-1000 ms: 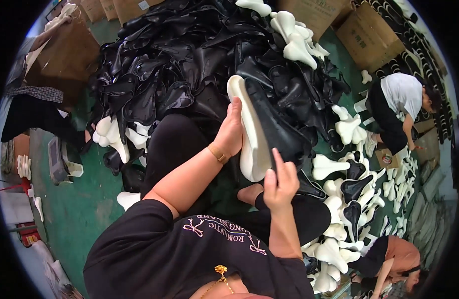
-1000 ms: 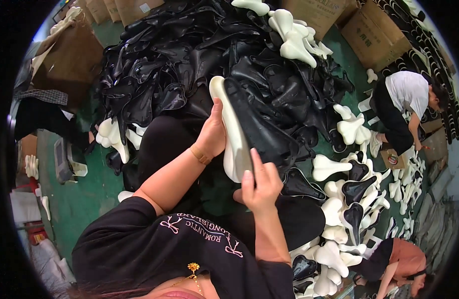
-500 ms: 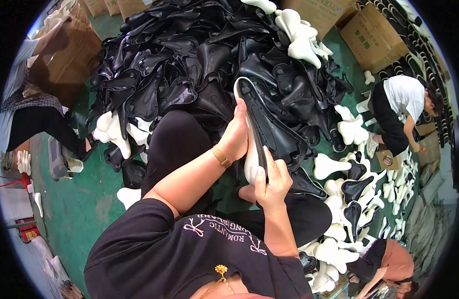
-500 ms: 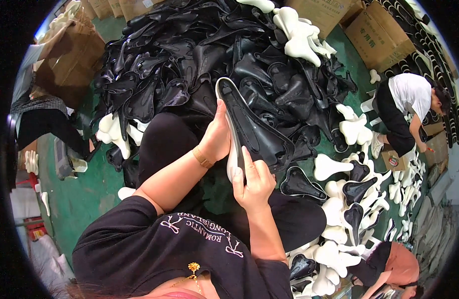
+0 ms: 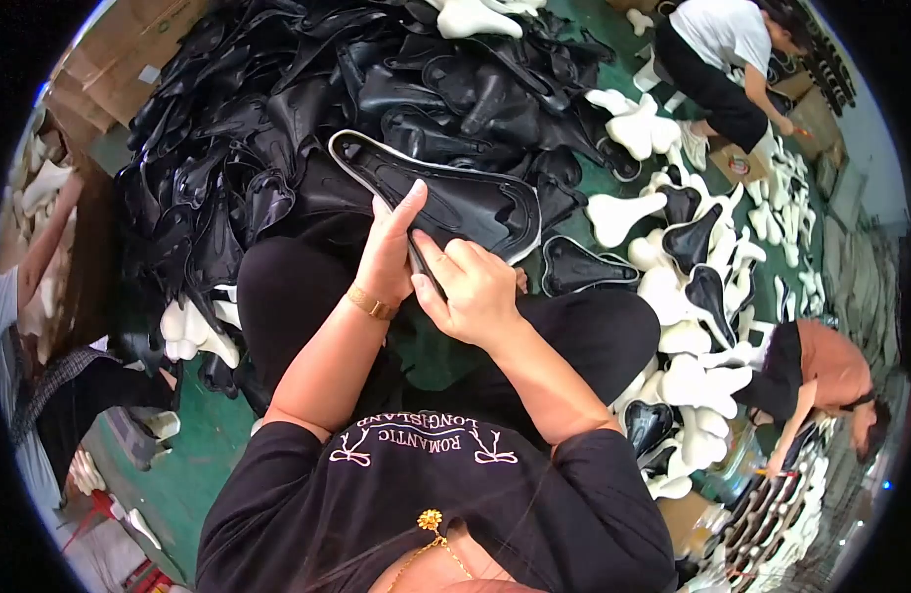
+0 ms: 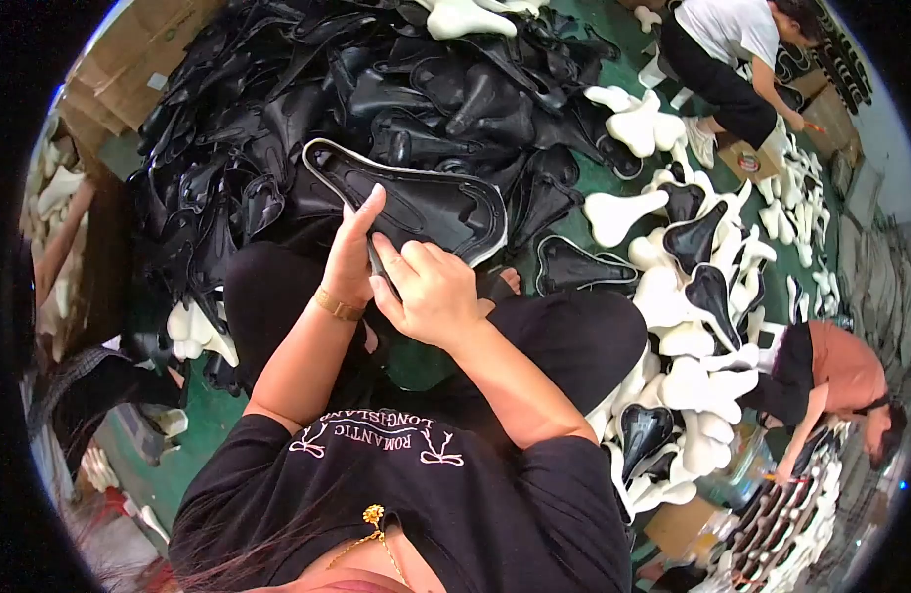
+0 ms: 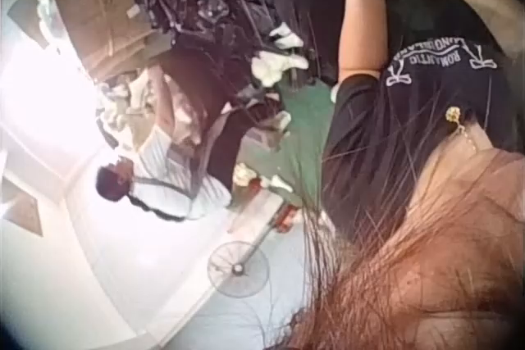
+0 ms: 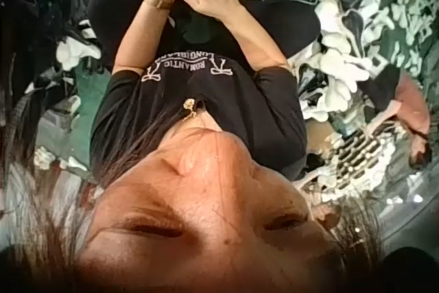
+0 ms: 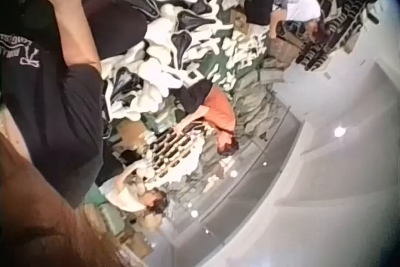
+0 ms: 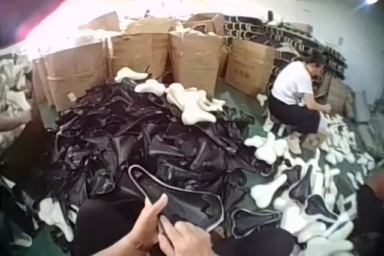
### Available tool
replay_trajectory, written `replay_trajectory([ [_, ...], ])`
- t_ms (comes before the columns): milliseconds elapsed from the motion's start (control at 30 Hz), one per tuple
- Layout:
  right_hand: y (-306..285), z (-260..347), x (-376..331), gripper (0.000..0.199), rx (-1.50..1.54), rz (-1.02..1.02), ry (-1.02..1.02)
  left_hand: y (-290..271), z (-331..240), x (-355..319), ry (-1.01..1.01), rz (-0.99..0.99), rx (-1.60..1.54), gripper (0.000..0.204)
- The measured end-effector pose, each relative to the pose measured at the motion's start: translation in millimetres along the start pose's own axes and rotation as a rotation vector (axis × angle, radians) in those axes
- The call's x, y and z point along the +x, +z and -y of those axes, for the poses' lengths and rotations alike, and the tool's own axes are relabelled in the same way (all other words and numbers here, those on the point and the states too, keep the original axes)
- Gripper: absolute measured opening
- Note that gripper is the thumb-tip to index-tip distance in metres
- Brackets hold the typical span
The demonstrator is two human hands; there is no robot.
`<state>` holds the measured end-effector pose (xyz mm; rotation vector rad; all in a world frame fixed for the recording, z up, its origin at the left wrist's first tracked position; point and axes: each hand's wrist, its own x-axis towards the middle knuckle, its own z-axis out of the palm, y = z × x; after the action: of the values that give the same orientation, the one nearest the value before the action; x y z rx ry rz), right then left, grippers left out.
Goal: Assemble bicycle saddles by fitting black covers onto white foam cores.
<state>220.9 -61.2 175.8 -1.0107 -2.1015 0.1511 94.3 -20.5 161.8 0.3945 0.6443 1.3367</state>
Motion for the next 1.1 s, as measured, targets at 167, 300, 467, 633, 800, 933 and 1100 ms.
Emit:
replay_trajectory([
  [167, 2, 2, -5, 0.04, 0.0, 0.009, 0.027, 7, -1, -5, -0.004, -0.019, -0.003, 0.023],
  [300, -5, 3, -4, 0.039, 0.049, 0.101, 0.053, -5, 0, 1, 0.029, -0.069, 0.042, 0.026],
  [467, -33, -35, -5, 0.044, 0.378, -0.429, 0.423, -11, -7, 14, 0.085, -0.033, 0.012, 0.031],
  [633, -9, -46, -26, 0.048, 1.273, 0.156, 1.247, -2, -17, -1, 0.089, 0.052, -0.033, 0.041],
  [800, -53, -96, -69, 0.033, 1.052, -0.194, 1.101, 20, -32, -27, -0.018, 0.096, 0.411, 0.078],
  [933, -150, -195, -107, 0.031, 1.195, -0.746, 1.314, -15, -98, -73, 0.252, 0.236, 0.5, 0.031],
  [1100, -223, -275, -131, 0.057, 1.168, -1.376, 1.291, -128, -157, -118, 0.352, -0.49, 0.439, 0.025],
])
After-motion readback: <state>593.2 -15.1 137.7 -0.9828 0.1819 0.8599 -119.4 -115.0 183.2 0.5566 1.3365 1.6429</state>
